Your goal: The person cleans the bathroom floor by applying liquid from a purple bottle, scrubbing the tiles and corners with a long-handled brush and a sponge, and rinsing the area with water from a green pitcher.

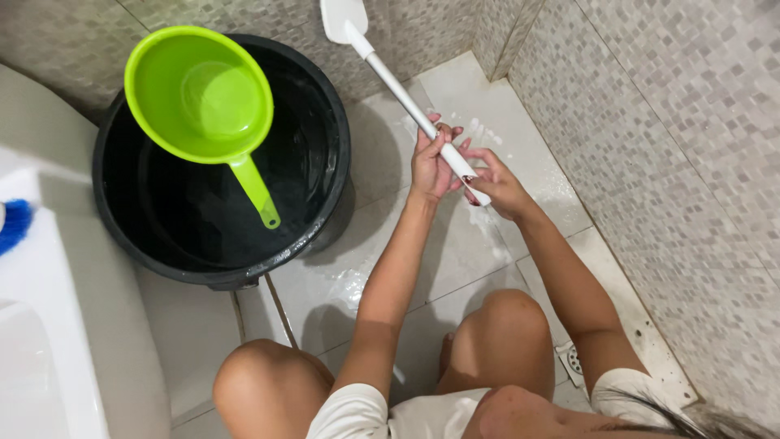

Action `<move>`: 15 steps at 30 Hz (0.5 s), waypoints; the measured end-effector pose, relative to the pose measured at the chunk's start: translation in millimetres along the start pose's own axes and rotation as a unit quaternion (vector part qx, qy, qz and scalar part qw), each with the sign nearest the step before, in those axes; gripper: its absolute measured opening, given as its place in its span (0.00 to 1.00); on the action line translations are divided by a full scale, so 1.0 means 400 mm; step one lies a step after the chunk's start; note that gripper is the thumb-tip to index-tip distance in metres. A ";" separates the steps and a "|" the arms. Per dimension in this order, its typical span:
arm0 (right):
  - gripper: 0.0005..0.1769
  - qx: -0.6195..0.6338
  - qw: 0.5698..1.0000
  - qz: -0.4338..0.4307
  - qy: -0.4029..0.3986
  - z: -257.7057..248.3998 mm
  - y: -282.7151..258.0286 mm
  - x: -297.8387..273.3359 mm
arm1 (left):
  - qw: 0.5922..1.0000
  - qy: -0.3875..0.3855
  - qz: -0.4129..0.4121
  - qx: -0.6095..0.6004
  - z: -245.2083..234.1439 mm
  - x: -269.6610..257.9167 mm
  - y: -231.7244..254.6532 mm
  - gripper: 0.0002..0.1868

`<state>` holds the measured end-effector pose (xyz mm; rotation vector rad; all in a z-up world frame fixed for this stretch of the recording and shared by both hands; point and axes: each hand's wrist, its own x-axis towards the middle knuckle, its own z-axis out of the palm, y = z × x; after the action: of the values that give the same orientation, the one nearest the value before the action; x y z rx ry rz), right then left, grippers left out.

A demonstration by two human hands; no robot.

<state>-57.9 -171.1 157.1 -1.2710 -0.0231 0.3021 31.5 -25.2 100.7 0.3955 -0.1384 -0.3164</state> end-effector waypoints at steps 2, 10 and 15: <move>0.33 -0.080 0.997 -0.015 0.011 0.000 -0.004 0.068 | 0.999 -0.052 0.013 -0.009 -0.017 0.054 0.035 0.20; 0.34 -0.569 0.769 -0.267 0.114 0.009 0.054 0.249 | 0.950 0.201 -0.040 0.234 -0.173 0.200 -0.019 0.17; 0.32 -0.583 0.745 -0.280 0.166 0.074 0.119 0.361 | 0.914 0.194 0.127 0.333 -0.223 0.218 0.040 0.19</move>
<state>65.3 -96.9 99.8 -2.4661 -0.3293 -0.5935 135.4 -8.2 31.6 1.0987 0.1016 0.0854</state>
